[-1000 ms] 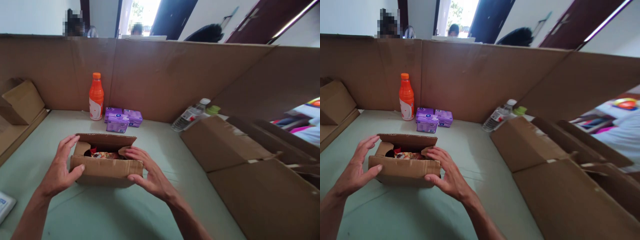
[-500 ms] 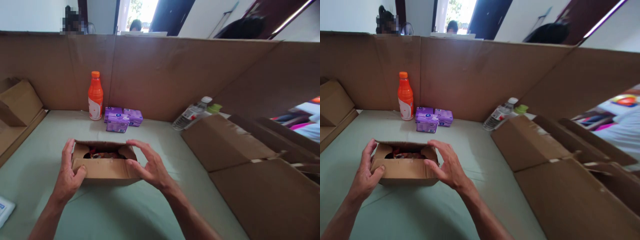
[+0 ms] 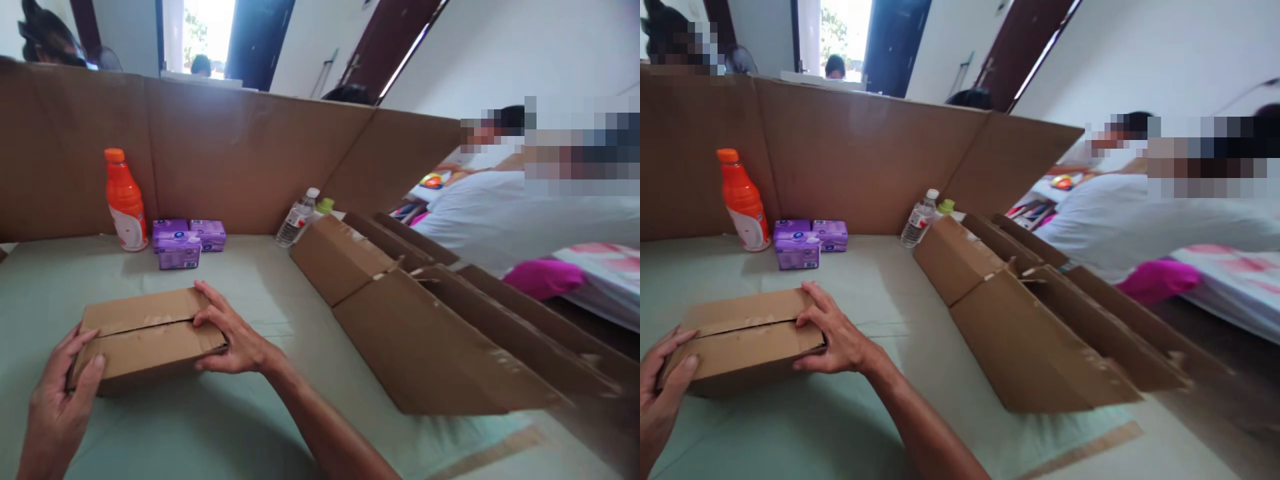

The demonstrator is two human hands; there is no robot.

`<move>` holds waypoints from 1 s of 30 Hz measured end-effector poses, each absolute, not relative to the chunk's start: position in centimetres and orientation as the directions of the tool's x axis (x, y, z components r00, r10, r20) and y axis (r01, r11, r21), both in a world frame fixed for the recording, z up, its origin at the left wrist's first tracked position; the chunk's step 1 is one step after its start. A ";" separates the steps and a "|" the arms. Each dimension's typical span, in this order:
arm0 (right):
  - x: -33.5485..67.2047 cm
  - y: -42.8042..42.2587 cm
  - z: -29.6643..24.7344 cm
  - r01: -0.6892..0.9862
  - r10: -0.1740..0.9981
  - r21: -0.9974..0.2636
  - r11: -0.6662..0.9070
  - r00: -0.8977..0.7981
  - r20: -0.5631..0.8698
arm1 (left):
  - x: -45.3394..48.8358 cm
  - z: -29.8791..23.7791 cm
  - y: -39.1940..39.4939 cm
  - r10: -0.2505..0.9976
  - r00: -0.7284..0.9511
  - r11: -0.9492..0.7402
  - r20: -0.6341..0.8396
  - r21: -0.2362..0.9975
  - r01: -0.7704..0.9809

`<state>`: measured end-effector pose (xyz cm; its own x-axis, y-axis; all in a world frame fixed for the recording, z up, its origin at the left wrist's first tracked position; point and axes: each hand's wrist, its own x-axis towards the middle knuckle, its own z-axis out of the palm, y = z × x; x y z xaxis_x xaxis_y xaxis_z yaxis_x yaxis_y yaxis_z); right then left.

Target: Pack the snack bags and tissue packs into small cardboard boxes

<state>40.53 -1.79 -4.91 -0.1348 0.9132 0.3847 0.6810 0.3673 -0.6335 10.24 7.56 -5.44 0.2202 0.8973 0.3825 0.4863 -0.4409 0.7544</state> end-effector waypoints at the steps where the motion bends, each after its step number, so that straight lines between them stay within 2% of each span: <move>1: 41.0 -2.0 -4.9 0.684 0.906 -0.631 0.366 -0.105 0.411 | 11.5 -5.3 8.1 0.894 0.226 -0.447 0.386 0.764 0.465; 4: 42.9 -4.6 -5.5 0.718 0.855 -0.619 0.318 0.065 0.515 | 17.1 -4.7 9.5 0.868 0.339 -0.471 0.363 0.818 0.331; 8: 46.3 -9.4 -6.9 0.782 0.739 -0.616 0.090 0.363 0.568 | 26.0 -4.2 10.0 0.791 0.512 -0.477 0.336 0.862 0.170; 11: 49.3 -10.9 -7.8 0.797 0.525 -0.584 -0.154 0.566 0.636 | 31.9 -5.0 8.2 0.757 0.562 -0.457 0.333 0.885 0.092; 13: 51.4 -10.5 -8.4 0.779 0.366 -0.556 -0.289 0.627 0.687 | 35.5 -5.9 6.2 0.704 0.639 -0.436 0.311 0.899 0.043; 15: 53.4 -9.7 -8.9 0.754 0.276 -0.546 -0.364 0.648 0.710 | 39.0 -7.1 4.2 0.627 0.732 -0.402 0.267 0.915 0.010; 20: 55.9 -8.6 -10.6 0.733 0.236 -0.544 -0.409 0.660 0.713 | 46.6 -9.7 1.9 0.495 0.856 -0.288 0.148 0.958 0.001; 25: 56.4 -10.0 -12.1 0.758 0.293 -0.500 -0.420 0.634 0.715 | 50.1 -10.7 2.3 0.446 0.884 -0.238 0.137 0.971 -0.031; 27: 56.6 -10.6 -12.2 0.752 0.318 -0.541 -0.376 0.653 0.687 | 50.4 -10.9 2.1 0.429 0.893 -0.240 0.135 0.970 -0.031; 30: 55.9 -12.0 -12.0 0.684 0.313 -0.684 -0.254 0.727 0.611 | 49.2 -11.3 1.3 0.374 0.919 -0.291 0.124 0.957 -0.010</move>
